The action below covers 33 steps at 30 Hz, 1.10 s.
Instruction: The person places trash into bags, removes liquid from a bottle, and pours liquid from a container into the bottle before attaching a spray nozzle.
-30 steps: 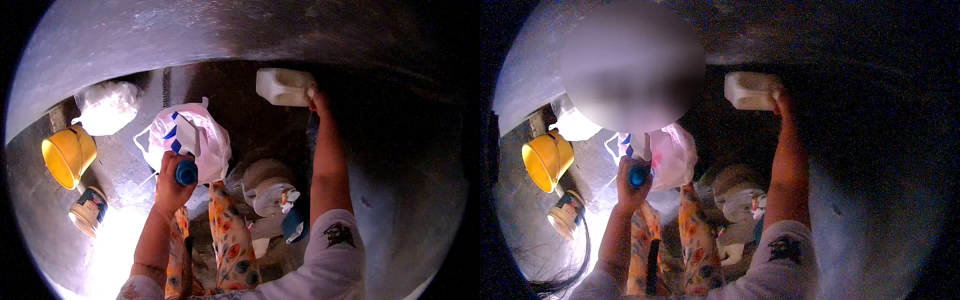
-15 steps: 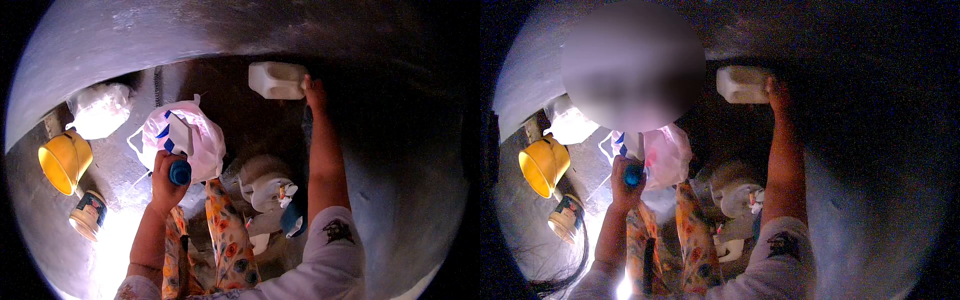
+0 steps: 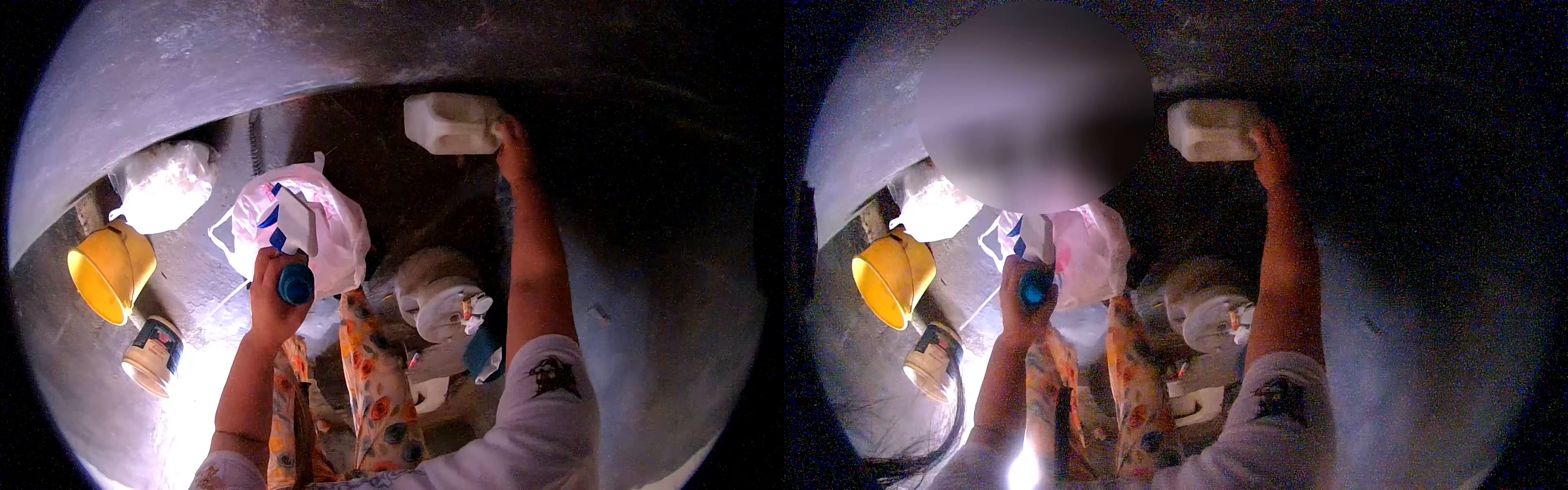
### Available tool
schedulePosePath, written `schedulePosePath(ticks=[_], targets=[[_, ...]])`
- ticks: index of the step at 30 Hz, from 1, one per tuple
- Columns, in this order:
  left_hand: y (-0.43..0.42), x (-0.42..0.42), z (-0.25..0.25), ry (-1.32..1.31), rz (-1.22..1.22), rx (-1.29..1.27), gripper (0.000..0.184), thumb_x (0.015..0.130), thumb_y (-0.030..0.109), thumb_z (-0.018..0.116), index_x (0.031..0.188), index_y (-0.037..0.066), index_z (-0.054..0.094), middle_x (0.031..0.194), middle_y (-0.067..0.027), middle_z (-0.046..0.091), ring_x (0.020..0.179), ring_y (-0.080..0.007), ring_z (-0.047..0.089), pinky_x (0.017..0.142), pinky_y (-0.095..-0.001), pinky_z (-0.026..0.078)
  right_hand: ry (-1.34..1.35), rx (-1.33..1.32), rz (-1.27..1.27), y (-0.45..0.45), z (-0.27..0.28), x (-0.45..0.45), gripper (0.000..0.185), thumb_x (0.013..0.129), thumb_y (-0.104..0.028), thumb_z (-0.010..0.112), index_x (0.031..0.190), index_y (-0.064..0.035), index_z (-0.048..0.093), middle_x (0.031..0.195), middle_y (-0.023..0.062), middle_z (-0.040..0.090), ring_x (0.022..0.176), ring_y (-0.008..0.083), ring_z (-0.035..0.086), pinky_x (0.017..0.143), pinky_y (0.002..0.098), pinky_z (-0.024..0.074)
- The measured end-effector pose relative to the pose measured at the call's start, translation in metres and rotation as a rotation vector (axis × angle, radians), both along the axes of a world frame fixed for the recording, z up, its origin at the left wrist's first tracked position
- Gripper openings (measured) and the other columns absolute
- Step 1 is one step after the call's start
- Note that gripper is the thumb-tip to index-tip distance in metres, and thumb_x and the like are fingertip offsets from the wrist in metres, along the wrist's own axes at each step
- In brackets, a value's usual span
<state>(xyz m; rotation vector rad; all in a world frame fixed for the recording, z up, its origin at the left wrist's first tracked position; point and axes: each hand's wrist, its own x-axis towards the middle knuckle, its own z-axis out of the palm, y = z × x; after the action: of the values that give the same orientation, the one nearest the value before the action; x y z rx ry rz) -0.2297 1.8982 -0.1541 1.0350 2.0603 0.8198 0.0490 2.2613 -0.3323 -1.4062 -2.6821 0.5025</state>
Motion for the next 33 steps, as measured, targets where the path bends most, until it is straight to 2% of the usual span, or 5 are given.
schedulePosePath(ticks=[8, 11, 17, 29, 33], targets=[[0.000, 0.006, -0.005, -0.034, 0.040, 0.021, 0.041, 0.056, -0.001, 0.066, 0.094, 0.009, 0.053, 0.093, -0.0134, 0.050, 0.090, -0.0326, 0.050, 0.077, -0.0372, 0.042, -0.187, -0.511, -0.854, 0.018, 0.002, -0.027, 0.065, 0.079, -0.064, 0.042, 0.064, -0.0011, 0.054, 0.054, 0.0079, 0.053, 0.052, 0.0181, 0.056, 0.046, 0.0363, 0.0467], [0.001, 0.009, -0.003, -0.045, 0.038, 0.016, 0.041, 0.056, -0.001, 0.066, 0.093, 0.008, 0.053, 0.092, -0.0132, 0.050, 0.089, -0.0322, 0.050, 0.077, -0.0372, 0.042, -0.013, -0.745, -0.707, 0.023, 0.004, -0.022, 0.055, 0.080, -0.055, 0.052, 0.079, 0.0002, 0.056, 0.058, 0.0077, 0.053, 0.053, 0.0174, 0.056, 0.050, 0.0352, 0.0476], [-0.001, 0.010, -0.001, 0.002, 0.029, -0.051, 0.039, 0.057, -0.002, 0.065, 0.093, 0.007, 0.053, 0.091, -0.0131, 0.049, 0.086, -0.0320, 0.050, 0.074, -0.0367, 0.043, 0.014, 0.275, 0.363, 0.028, -0.012, 0.026, 0.040, 0.069, -0.003, 0.066, 0.104, -0.0054, 0.047, 0.098, 0.0136, 0.053, 0.085, 0.0232, 0.057, 0.071, 0.0381, 0.0474], [0.001, 0.014, -0.001, 0.018, -0.027, -0.009, 0.036, 0.057, -0.001, 0.065, 0.091, 0.007, 0.054, 0.091, -0.0141, 0.048, 0.086, -0.0330, 0.051, 0.075, -0.0369, 0.042, 1.584, -0.876, -1.128, -0.050, 0.023, 0.012, 0.021, 0.073, -0.006, 0.060, 0.091, -0.0093, 0.052, 0.098, 0.0109, 0.049, 0.086, 0.0298, 0.053, 0.078, 0.0442, 0.0477], [-0.001, 0.015, 0.001, 0.013, -0.032, -0.035, 0.036, 0.058, -0.001, 0.065, 0.091, 0.008, 0.054, 0.092, -0.0141, 0.048, 0.087, -0.0330, 0.051, 0.076, -0.0371, 0.042, 0.859, -0.777, -1.227, -0.042, 0.018, -0.027, 0.025, 0.076, -0.016, 0.063, 0.098, -0.0101, 0.054, 0.101, 0.0126, 0.052, 0.085, 0.0269, 0.054, 0.068, 0.0369, 0.0510]])
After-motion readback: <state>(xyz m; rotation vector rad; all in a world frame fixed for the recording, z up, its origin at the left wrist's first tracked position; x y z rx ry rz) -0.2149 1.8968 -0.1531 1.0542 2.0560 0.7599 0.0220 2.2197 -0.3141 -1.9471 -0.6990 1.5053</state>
